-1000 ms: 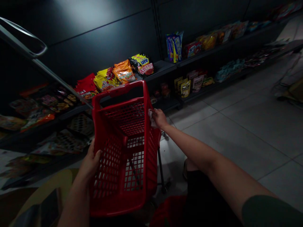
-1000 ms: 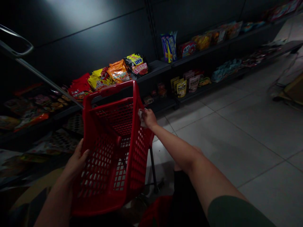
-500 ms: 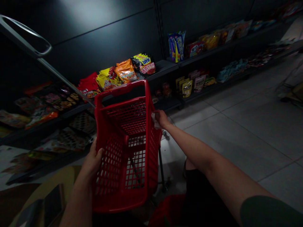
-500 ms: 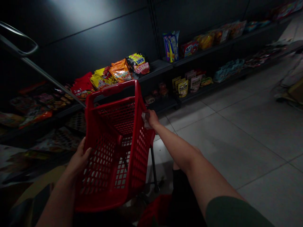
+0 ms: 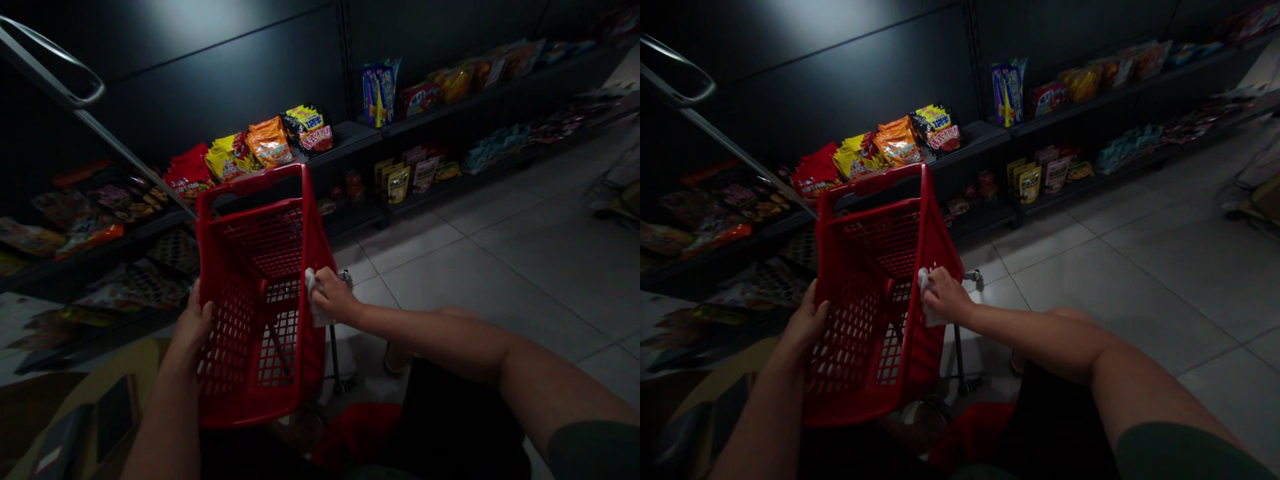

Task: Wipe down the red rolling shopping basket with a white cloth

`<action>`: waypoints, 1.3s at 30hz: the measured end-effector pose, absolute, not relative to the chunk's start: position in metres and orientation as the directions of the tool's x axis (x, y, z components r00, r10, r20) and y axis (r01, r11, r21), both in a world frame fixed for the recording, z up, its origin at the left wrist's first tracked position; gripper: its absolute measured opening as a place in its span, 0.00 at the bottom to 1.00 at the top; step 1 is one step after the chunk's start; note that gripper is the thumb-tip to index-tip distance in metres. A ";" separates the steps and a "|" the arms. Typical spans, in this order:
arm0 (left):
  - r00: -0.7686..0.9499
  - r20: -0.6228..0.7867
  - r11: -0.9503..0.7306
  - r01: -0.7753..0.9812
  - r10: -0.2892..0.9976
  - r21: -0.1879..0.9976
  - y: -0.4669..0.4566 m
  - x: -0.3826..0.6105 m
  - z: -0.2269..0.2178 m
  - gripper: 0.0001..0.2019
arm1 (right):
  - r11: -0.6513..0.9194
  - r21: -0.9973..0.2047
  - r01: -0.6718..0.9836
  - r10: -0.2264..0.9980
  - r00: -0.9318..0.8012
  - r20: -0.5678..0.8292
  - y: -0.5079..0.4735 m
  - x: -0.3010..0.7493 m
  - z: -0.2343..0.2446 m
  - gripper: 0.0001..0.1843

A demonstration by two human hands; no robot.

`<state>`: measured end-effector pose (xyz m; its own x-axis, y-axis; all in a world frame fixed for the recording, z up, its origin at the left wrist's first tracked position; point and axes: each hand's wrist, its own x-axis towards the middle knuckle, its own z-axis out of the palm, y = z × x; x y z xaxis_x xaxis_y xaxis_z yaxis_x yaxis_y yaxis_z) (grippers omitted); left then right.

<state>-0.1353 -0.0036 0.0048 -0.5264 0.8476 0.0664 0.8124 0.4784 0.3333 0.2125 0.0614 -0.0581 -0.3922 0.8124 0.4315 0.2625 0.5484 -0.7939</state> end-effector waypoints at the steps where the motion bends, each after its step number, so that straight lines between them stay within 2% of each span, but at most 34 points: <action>1: -0.526 0.069 0.477 0.813 0.848 0.334 -0.004 -0.137 0.004 0.37 | 0.573 -0.792 0.213 0.784 -0.424 0.453 0.052 0.215 -0.062 0.09; 3: -0.521 0.080 0.468 0.816 0.850 0.338 -0.006 -0.138 0.003 0.37 | 0.591 -0.797 0.122 0.745 -0.462 0.481 0.049 0.218 -0.067 0.09; 5: -0.511 0.095 0.449 0.818 0.854 0.360 -0.007 -0.137 0.002 0.37 | 0.554 -0.829 0.074 0.769 -0.426 0.476 0.064 0.218 -0.064 0.07; 10: -0.503 0.127 0.379 0.772 0.855 0.510 -0.003 -0.122 -0.005 0.37 | 0.310 -0.949 0.061 0.948 -0.089 0.304 0.119 0.202 -0.042 0.10; 12: -0.497 0.147 0.316 0.725 0.855 0.612 0.002 -0.117 -0.011 0.38 | 0.334 -0.941 0.058 0.942 -0.037 0.332 0.118 0.199 -0.033 0.10; 14: -0.495 0.171 0.246 0.667 0.852 0.703 0.007 -0.116 -0.017 0.39 | 0.492 -0.867 0.077 0.868 -0.118 0.482 0.100 0.203 -0.025 0.08; 16: -0.495 0.181 0.198 0.619 0.850 0.760 0.010 -0.116 -0.022 0.40 | 0.696 -0.713 0.085 0.692 -0.344 0.635 0.072 0.213 -0.017 0.07; 17: -0.495 0.180 0.188 0.604 0.850 0.774 0.011 -0.117 -0.023 0.40 | 0.781 -0.620 0.072 0.574 -0.474 0.668 0.057 0.219 -0.012 0.07; 19: -0.496 0.172 0.187 0.592 0.851 0.784 0.010 -0.118 -0.024 0.39 | 0.892 -0.451 0.037 0.348 -0.692 0.633 0.030 0.231 -0.003 0.07; 21: -0.494 0.162 0.194 0.592 0.854 0.782 0.008 -0.117 -0.022 0.38 | 0.951 -0.310 0.004 0.172 -0.837 0.519 0.010 0.240 0.007 0.07; 24: -0.486 0.163 0.178 0.581 0.859 0.794 0.006 -0.116 -0.019 0.38 | 0.980 -0.187 -0.063 0.008 -0.935 0.355 -0.010 0.247 0.020 0.10; 28: -0.482 0.175 0.144 0.554 0.858 0.820 0.006 -0.111 -0.019 0.38 | 0.976 -0.206 -0.075 -0.011 -0.955 0.297 -0.028 0.240 0.026 0.09; 32: -0.510 0.214 0.141 0.571 0.833 0.809 0.008 -0.107 -0.019 0.37 | 0.988 -0.152 -0.029 0.005 -0.976 0.218 -0.043 0.210 0.027 0.08; 37: -0.565 0.145 0.088 0.365 0.812 0.927 -0.006 -0.091 -0.016 0.34 | 0.989 -0.145 0.013 0.039 -0.983 0.179 -0.049 0.169 0.026 0.08; 39: -0.534 0.125 0.079 0.344 0.836 0.936 -0.024 -0.080 -0.017 0.31 | 0.986 -0.168 0.007 0.036 -0.985 0.167 -0.052 0.169 0.026 0.09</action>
<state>-0.0798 -0.0237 -0.0168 -0.5338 0.8363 0.1255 0.3438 0.0791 0.9357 0.1686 -0.0515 0.0258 -0.9852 0.0358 0.1674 0.0072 0.9857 -0.1685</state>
